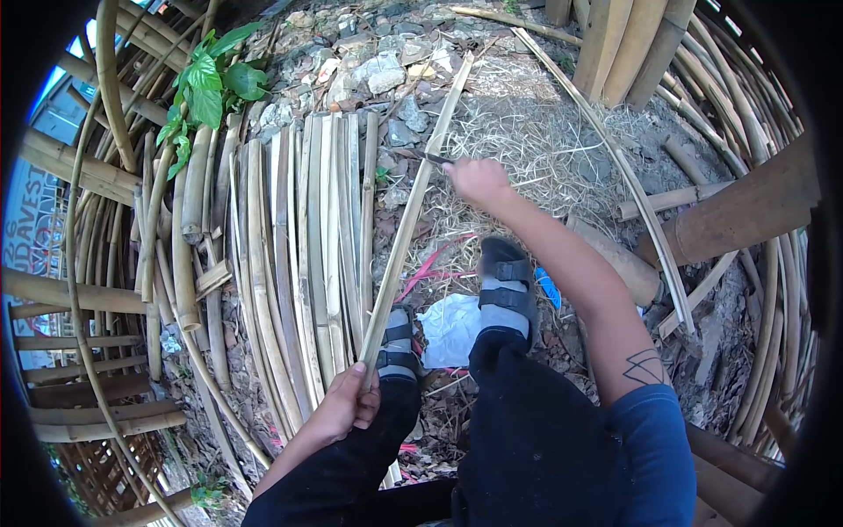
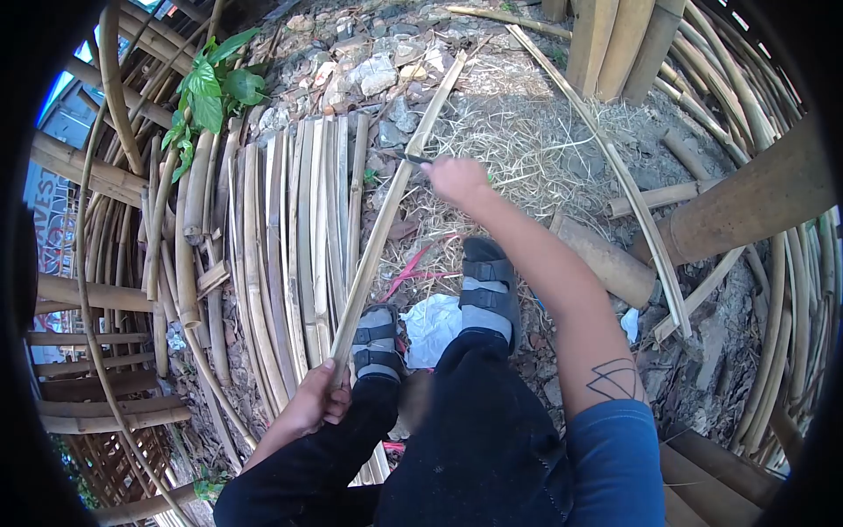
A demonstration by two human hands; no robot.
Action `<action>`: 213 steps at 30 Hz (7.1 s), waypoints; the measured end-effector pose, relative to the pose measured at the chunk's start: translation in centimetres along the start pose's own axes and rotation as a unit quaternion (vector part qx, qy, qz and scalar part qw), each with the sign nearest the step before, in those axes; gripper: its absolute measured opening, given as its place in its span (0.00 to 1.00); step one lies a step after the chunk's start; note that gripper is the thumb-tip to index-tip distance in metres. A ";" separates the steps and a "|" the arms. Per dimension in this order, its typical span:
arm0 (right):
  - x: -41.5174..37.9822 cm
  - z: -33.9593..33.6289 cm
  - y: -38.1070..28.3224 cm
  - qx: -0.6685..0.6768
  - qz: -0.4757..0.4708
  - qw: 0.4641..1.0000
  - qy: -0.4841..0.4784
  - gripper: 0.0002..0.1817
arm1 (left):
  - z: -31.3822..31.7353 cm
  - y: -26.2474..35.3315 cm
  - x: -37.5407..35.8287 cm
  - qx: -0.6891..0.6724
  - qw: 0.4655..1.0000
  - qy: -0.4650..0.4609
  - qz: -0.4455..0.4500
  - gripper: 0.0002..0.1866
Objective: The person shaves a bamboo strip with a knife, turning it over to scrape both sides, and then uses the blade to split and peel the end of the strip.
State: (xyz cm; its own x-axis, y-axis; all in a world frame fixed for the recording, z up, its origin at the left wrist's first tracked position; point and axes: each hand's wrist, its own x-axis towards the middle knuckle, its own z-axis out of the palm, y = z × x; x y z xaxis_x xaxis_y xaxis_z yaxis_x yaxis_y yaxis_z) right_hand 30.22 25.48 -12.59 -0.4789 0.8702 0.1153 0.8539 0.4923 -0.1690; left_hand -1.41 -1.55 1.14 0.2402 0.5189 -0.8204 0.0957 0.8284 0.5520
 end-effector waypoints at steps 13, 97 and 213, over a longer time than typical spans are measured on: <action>-2.0 -2.2 -6.9 -0.005 -0.094 0.995 -0.043 0.32 | -0.8 -0.2 0.1 -0.060 0.997 -0.026 -0.037 0.21; -13.8 -16.6 -3.8 0.885 0.167 0.426 -0.086 0.38 | -2.4 -0.4 6.5 0.469 0.837 0.146 0.240 0.17; -39.2 -10.0 2.8 0.114 0.392 0.796 0.447 0.19 | -5.3 -5.1 8.7 0.661 0.747 -0.015 0.073 0.31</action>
State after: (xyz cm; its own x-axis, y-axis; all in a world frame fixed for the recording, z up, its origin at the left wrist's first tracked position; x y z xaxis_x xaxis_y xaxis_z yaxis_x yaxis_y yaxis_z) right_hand 53.38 -7.43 -7.78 0.6073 0.6008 0.5199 0.7102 -0.1172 -0.6942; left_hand -4.91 -0.15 -9.55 0.3598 0.5622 -0.7446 0.9320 -0.1785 0.3156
